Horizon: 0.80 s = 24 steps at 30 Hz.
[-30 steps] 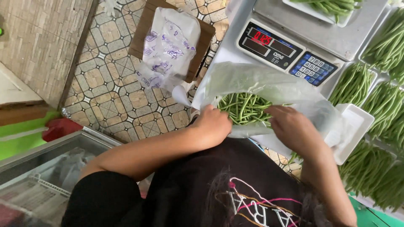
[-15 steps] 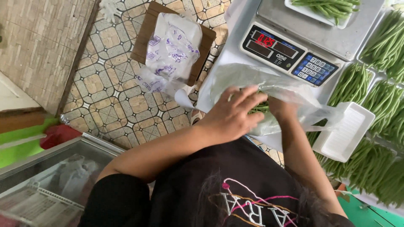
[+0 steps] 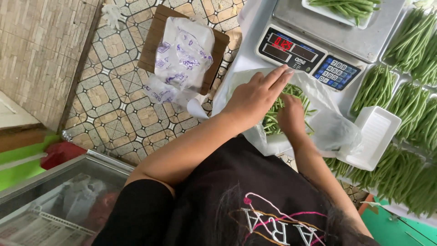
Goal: Sorting, weighing, and packaging green beans into plastic bags using a digital scale.
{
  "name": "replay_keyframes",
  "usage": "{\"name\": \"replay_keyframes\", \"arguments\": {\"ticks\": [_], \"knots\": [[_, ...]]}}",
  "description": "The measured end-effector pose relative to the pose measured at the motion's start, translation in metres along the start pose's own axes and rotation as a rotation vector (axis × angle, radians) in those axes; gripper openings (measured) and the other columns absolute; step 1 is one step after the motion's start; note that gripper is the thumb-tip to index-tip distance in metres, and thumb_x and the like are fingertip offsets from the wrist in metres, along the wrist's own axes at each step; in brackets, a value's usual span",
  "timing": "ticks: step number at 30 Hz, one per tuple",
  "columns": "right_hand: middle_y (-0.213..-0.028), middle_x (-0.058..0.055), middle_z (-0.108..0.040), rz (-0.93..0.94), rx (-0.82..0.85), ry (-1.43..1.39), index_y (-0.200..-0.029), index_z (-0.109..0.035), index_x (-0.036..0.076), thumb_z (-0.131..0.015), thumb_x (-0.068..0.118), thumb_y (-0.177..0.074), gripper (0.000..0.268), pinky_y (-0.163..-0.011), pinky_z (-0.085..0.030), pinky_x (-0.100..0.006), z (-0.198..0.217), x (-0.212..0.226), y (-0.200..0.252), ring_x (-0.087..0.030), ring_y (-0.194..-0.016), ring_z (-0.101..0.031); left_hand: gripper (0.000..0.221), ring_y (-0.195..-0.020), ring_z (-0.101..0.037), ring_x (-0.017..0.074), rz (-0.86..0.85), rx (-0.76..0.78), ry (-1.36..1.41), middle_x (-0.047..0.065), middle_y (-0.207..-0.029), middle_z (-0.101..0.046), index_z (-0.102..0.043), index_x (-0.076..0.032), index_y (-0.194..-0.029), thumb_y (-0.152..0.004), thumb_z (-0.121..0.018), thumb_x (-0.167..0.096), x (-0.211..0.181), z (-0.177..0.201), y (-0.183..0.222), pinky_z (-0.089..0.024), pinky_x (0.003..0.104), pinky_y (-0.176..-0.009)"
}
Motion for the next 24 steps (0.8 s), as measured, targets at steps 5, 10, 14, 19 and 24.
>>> {"name": "replay_keyframes", "arguments": {"ticks": [5, 10, 14, 19, 24], "knots": [[-0.138, -0.011, -0.054, -0.321, 0.265, 0.181, -0.149, -0.046, 0.020, -0.061, 0.017, -0.083, 0.068, -0.096, -0.049, -0.059, -0.011, -0.030, -0.003, -0.041, -0.124, -0.056, 0.065, -0.096, -0.064, 0.0305, -0.029, -0.006, -0.022, 0.011, -0.155, -0.043, -0.044, -0.008, -0.147, -0.088, -0.065, 0.006, -0.004, 0.011, 0.004, -0.065, 0.039, -0.055], [-0.143, -0.010, -0.051, -0.153, 0.393, 0.135, -0.152, -0.049, 0.024, -0.067, 0.018, -0.078, 0.076, -0.096, -0.051, -0.057, -0.027, 0.028, 0.023, -0.037, -0.129, -0.053, 0.066, -0.097, -0.061, 0.0316, -0.040, 0.033, -0.019, 0.010, -0.158, -0.038, -0.045, -0.010, -0.146, -0.086, -0.064, 0.008, 0.003, 0.013, 0.007, -0.067, 0.041, -0.058], [-0.137, -0.020, -0.057, 0.209, 0.210, -0.173, -0.136, -0.061, 0.006, -0.061, 0.001, -0.070, 0.066, -0.106, -0.046, -0.056, 0.003, 0.064, 0.039, -0.046, -0.129, -0.054, 0.065, -0.100, -0.062, 0.0318, -0.068, -0.007, -0.077, 0.012, -0.156, -0.040, -0.048, -0.012, -0.144, -0.085, -0.068, 0.005, 0.001, 0.007, 0.012, -0.066, 0.041, -0.059], [-0.127, -0.024, -0.066, 0.128, 0.123, -0.430, -0.129, -0.070, 0.004, -0.049, -0.014, -0.071, 0.065, -0.109, -0.044, -0.055, 0.064, 0.024, 0.034, -0.047, -0.128, -0.057, 0.072, -0.123, -0.058, 0.0395, -0.077, 0.026, -0.058, 0.018, -0.156, -0.038, -0.051, -0.020, -0.146, -0.082, -0.066, 0.007, 0.000, 0.004, 0.020, -0.063, 0.047, -0.076], [-0.113, -0.003, -0.077, -0.348, 0.295, -0.125, -0.129, -0.071, 0.031, -0.056, 0.021, -0.090, 0.043, -0.100, -0.054, -0.049, 0.012, -0.088, 0.043, -0.030, -0.115, -0.069, 0.066, -0.139, -0.042, 0.0507, 0.011, 0.121, 0.021, 0.028, -0.160, -0.030, -0.059, -0.010, -0.139, -0.078, -0.067, 0.013, -0.005, 0.021, 0.027, -0.054, 0.062, -0.093]]}}
Point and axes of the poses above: each hand's wrist, its own y-axis away from the middle knuckle, its own z-axis out of the back of the hand, x = y × z, the point moved 6 cm from there along -y, towards the middle knuckle
